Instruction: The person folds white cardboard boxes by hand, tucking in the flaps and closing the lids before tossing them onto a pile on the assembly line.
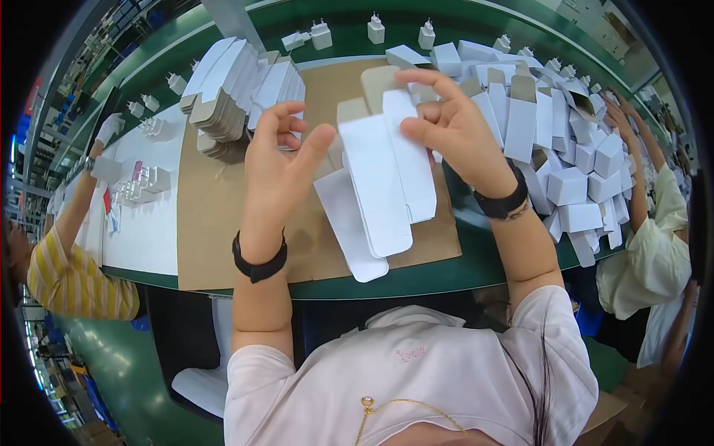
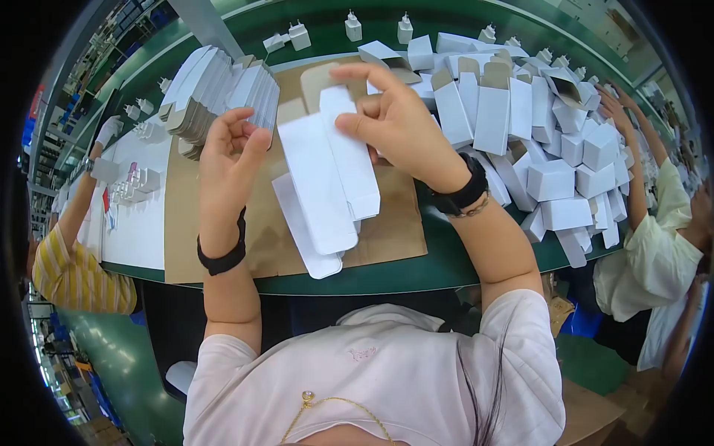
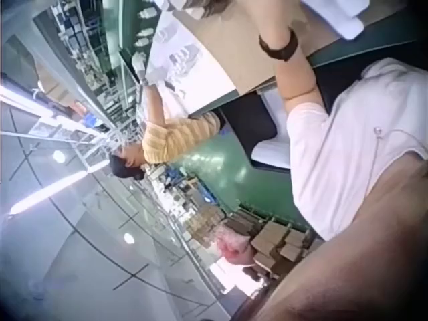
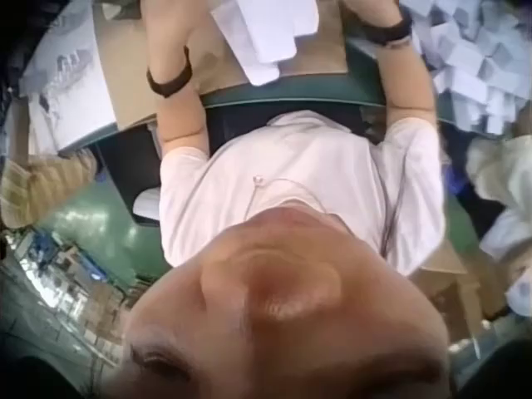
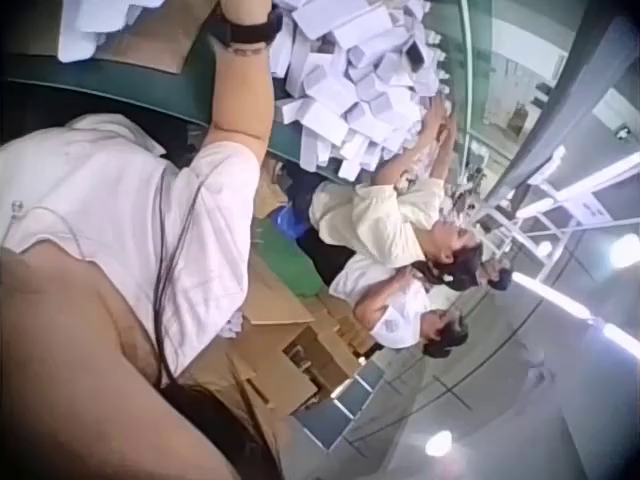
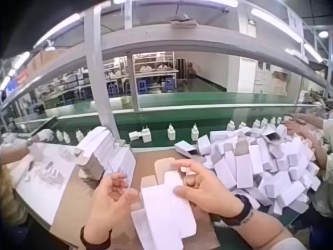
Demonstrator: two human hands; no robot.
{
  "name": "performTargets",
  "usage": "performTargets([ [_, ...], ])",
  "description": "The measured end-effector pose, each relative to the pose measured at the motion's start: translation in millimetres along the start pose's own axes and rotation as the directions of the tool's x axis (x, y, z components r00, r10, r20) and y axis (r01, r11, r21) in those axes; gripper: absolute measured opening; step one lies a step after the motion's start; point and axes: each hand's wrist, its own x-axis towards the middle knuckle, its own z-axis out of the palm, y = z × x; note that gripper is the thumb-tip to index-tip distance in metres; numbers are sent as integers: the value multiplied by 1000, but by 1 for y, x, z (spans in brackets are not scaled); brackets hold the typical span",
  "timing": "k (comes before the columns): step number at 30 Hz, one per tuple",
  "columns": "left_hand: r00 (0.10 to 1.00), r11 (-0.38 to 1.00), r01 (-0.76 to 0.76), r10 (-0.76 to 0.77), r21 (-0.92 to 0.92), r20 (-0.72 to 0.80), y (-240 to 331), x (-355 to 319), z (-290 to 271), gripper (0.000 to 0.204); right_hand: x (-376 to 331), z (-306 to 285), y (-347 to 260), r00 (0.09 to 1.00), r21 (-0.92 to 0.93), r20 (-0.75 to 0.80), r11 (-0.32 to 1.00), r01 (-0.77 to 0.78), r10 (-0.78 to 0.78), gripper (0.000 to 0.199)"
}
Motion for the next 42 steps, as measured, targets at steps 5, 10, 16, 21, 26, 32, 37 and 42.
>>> performTargets([
  [5, 967, 961, 137, -77, -239, 244, 13, -13, 18, 37, -1, 7, -1, 996, 14, -69, 998, 61, -60, 44],
  [10, 966, 939, 199, -140, -281, 218, 12, -12, 13, 35, -2, 6, -6, 998, -169, -51, 985, -35, 27, 32],
  [16, 981, 955, -187, 193, 228, -1, 8, -11, 11, 49, 3, -19, -11, 948, 68, 165, 955, -288, 274, 13],
  [21, 934, 922, -354, 341, 154, 106, 21, -13, 6, 61, -2, -22, -22, 956, 113, 179, 961, -253, 231, 11],
  [26, 839, 724, 174, 247, -668, 485, 27, -30, 13, 85, -18, 3, -25, 988, 341, 85, 936, 92, -128, 18],
  [32, 849, 766, 48, 306, -641, 430, 26, -30, 25, 101, -13, 23, -12, 940, 119, -196, 944, 307, -281, 52],
  [37, 796, 848, -114, 390, -518, 463, 12, -26, 27, 97, -11, 30, 1, 866, -133, -197, 888, 441, -460, 59],
  [42, 764, 881, 159, 175, -445, 621, 17, -28, 19, 91, -12, 23, -1, 805, -542, 15, 672, 505, -593, 47],
])
